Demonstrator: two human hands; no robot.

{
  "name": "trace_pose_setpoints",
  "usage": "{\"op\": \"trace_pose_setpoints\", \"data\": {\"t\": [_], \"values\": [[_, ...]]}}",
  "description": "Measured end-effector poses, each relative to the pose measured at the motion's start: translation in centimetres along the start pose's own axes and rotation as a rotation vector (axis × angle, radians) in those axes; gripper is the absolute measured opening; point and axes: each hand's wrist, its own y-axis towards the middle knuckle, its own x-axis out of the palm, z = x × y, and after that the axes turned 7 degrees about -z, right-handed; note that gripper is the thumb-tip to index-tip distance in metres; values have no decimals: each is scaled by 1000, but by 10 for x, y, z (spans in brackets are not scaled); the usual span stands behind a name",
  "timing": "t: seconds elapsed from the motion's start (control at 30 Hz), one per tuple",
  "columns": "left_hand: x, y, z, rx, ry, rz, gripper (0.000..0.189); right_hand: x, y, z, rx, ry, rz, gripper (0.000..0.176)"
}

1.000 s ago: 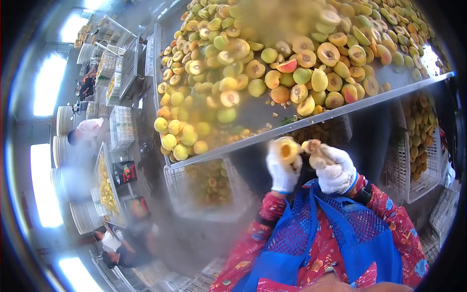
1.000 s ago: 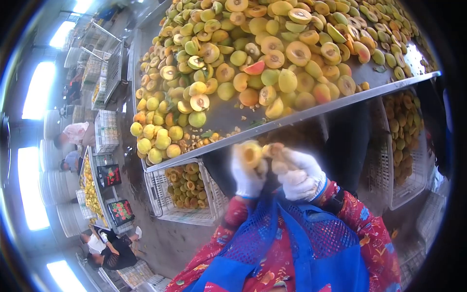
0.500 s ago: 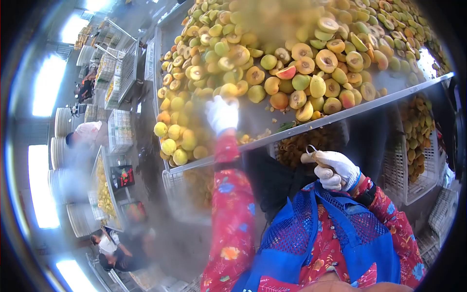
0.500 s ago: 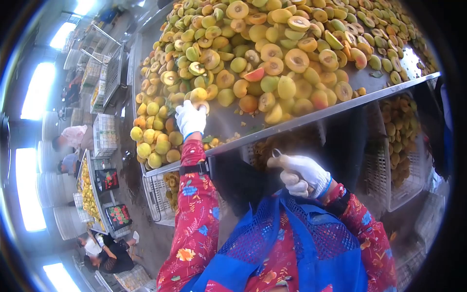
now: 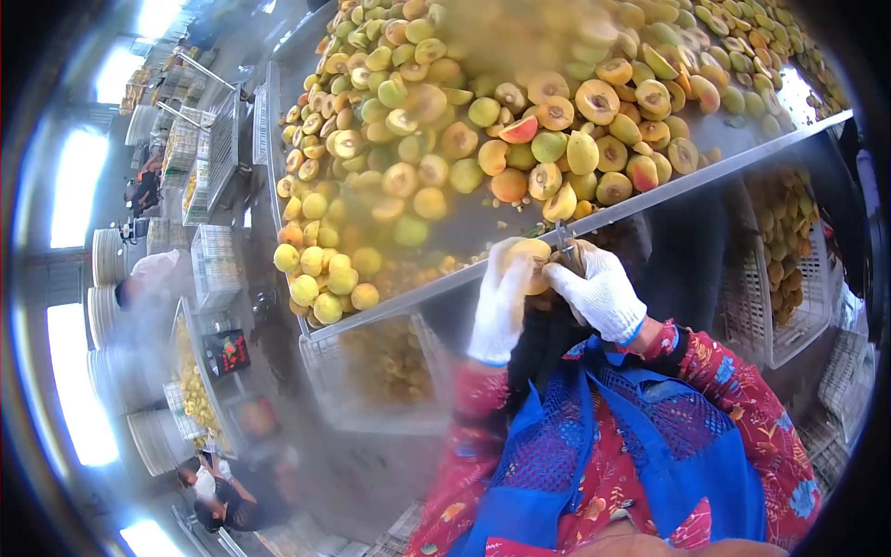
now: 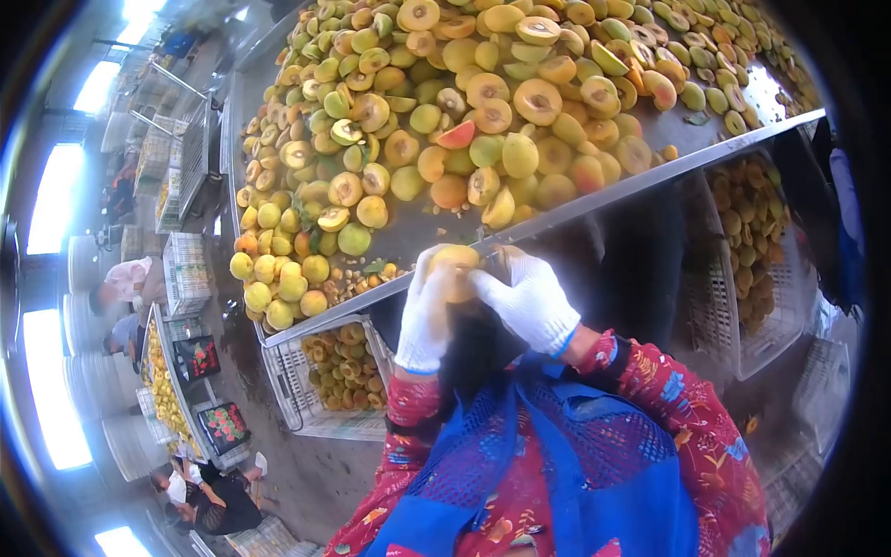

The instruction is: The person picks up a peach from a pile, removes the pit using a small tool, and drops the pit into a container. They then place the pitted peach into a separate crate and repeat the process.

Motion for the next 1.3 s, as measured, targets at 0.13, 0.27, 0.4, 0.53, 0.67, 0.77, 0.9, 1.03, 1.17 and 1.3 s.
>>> {"op": "trace_pose_setpoints", "data": {"t": [0.13, 0.27, 0.4, 0.53, 0.67, 0.77, 0.9, 1.03, 1.17, 1.3], "values": [[21, -6, -9, 43, 389, 103, 35, 3, 7, 41, -124, -21, 38, 32], [22, -5, -8, -82, 75, 144, 39, -4, -14, 18, 6, 55, -49, 31], [15, -7, -18, -166, -519, 66, 46, -26, -30, 3, 27, -528, -152, 39], [28, -9, -18, -140, -613, 22, 46, -21, -31, 14, -142, -736, -236, 42], [33, -13, -23, -42, -277, 78, 44, -17, -36, 8, -109, -714, -194, 39], [35, -16, -21, 22, -11, 110, 43, -17, -37, 12, -126, -710, -166, 38], [40, -21, -20, 114, 290, 177, 36, -18, -33, 26, -225, -699, -231, 37], [55, -24, -16, -18, 239, 253, 32, -26, -40, 13, 228, -21, -366, 42], [54, -19, -35, 288, 456, 209, 26, -41, -38, 22, 618, 730, -545, 50], [50, -18, -34, 222, 112, 32, 30, -47, -35, 30, 698, 1414, -790, 58]]}}
